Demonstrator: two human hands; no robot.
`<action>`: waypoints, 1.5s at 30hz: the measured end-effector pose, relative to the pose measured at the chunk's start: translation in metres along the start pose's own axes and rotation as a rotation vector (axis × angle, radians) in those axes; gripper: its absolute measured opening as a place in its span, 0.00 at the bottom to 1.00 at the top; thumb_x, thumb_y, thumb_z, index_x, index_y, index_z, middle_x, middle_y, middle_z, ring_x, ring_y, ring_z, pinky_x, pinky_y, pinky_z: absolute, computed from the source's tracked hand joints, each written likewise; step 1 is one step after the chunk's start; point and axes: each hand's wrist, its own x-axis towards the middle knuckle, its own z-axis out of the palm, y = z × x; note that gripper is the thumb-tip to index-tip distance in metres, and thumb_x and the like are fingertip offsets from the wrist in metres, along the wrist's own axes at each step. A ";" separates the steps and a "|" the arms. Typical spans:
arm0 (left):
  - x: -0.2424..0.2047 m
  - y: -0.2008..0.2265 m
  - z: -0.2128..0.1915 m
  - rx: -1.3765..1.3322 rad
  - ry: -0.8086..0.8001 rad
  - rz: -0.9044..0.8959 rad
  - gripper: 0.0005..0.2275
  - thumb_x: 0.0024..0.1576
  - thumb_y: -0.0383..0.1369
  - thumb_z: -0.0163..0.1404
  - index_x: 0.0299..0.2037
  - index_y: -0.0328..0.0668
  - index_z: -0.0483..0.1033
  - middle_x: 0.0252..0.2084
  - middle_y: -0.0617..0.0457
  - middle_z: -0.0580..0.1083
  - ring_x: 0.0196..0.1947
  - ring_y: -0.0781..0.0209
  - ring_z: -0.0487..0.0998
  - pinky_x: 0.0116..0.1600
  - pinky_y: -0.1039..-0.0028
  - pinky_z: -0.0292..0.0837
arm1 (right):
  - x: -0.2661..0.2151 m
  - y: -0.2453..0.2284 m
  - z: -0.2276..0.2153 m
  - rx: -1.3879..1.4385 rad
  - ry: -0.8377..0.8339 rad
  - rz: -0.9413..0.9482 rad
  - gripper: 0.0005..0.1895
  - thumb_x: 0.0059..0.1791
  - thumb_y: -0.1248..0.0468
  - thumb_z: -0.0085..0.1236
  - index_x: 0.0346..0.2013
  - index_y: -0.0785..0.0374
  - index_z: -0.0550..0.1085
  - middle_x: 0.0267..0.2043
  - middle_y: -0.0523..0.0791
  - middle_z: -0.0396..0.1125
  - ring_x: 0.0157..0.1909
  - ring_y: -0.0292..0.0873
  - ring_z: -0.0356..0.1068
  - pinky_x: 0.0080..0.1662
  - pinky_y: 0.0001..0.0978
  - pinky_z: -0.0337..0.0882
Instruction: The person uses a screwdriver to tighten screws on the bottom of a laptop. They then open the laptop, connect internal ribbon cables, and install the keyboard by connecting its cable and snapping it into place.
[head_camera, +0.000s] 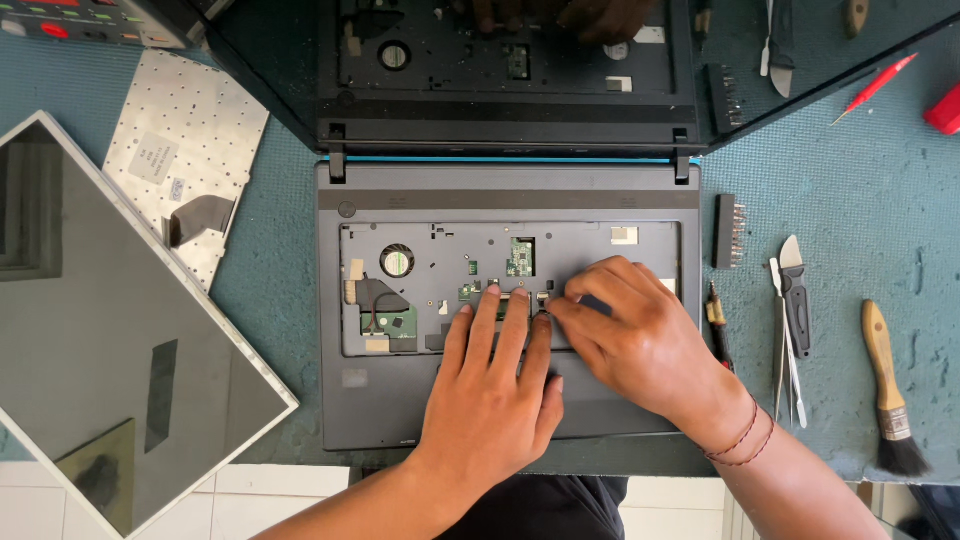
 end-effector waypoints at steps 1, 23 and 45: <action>0.000 0.001 0.000 0.011 -0.001 -0.003 0.20 0.52 0.40 0.44 0.49 0.33 0.73 0.56 0.37 0.66 0.58 0.37 0.65 0.57 0.51 0.63 | 0.000 -0.001 0.001 -0.049 -0.010 -0.009 0.04 0.47 0.75 0.52 0.32 0.65 0.73 0.34 0.46 0.62 0.36 0.47 0.63 0.34 0.36 0.63; 0.000 0.001 0.002 -0.041 0.037 -0.035 0.20 0.50 0.41 0.46 0.47 0.33 0.73 0.55 0.38 0.67 0.57 0.38 0.65 0.57 0.49 0.61 | -0.005 -0.002 -0.008 0.037 -0.003 0.071 0.06 0.46 0.74 0.54 0.38 0.70 0.74 0.37 0.48 0.65 0.37 0.46 0.66 0.43 0.35 0.71; -0.096 -0.100 -0.085 0.020 0.451 -0.378 0.09 0.57 0.30 0.50 0.43 0.33 0.78 0.49 0.43 0.72 0.52 0.45 0.71 0.58 0.59 0.67 | 0.013 -0.020 -0.024 0.049 0.130 0.113 0.07 0.46 0.77 0.52 0.37 0.71 0.75 0.35 0.49 0.69 0.35 0.45 0.68 0.41 0.31 0.70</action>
